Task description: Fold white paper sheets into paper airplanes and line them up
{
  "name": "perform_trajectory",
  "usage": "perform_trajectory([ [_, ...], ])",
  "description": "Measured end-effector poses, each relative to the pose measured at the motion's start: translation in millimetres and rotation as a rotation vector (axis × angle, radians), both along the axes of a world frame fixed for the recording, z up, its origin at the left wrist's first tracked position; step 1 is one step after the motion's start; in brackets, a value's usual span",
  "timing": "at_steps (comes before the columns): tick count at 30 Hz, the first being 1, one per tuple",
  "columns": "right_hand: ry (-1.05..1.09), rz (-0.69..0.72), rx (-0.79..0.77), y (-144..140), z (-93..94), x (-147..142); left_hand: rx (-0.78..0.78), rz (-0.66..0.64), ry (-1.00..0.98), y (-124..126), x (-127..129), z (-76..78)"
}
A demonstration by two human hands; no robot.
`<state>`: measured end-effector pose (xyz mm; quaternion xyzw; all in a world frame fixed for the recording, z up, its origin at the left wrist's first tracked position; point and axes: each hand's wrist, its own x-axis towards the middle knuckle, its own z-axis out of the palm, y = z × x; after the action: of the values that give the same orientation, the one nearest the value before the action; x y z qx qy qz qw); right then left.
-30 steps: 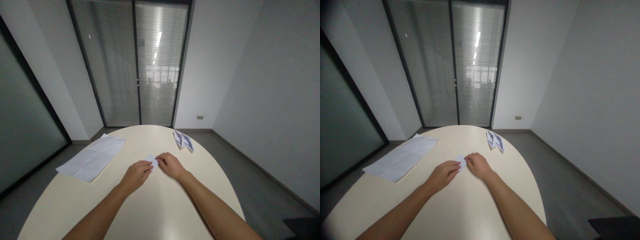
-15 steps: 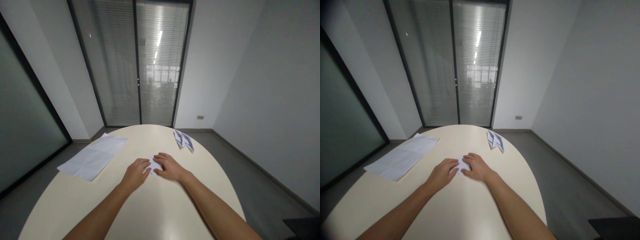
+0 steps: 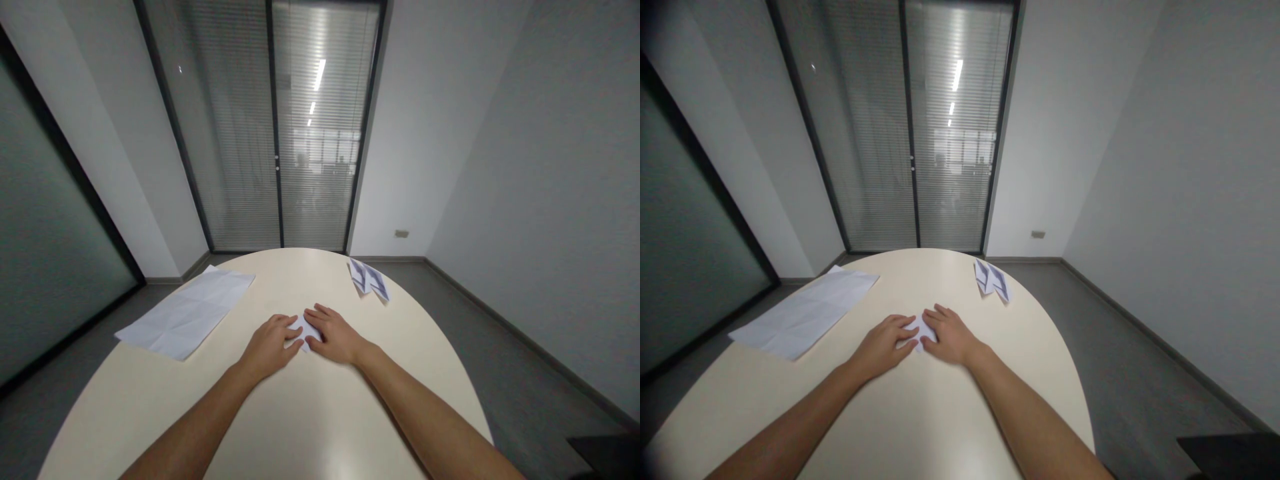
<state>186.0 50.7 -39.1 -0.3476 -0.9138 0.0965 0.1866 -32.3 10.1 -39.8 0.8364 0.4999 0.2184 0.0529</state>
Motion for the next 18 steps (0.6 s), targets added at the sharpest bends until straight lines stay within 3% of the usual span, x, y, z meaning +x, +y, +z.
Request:
perform_trajectory([
  [8, 0.096, 0.028, 0.036, 1.8, 1.1, 1.3, 0.001, -0.092, -0.03, -2.8, 0.8, -0.4],
  [18, 0.047, -0.056, 0.076, 6.0, 3.2, -0.1, 0.096, -0.013, 0.056, -4.7, 13.4, -3.7],
])
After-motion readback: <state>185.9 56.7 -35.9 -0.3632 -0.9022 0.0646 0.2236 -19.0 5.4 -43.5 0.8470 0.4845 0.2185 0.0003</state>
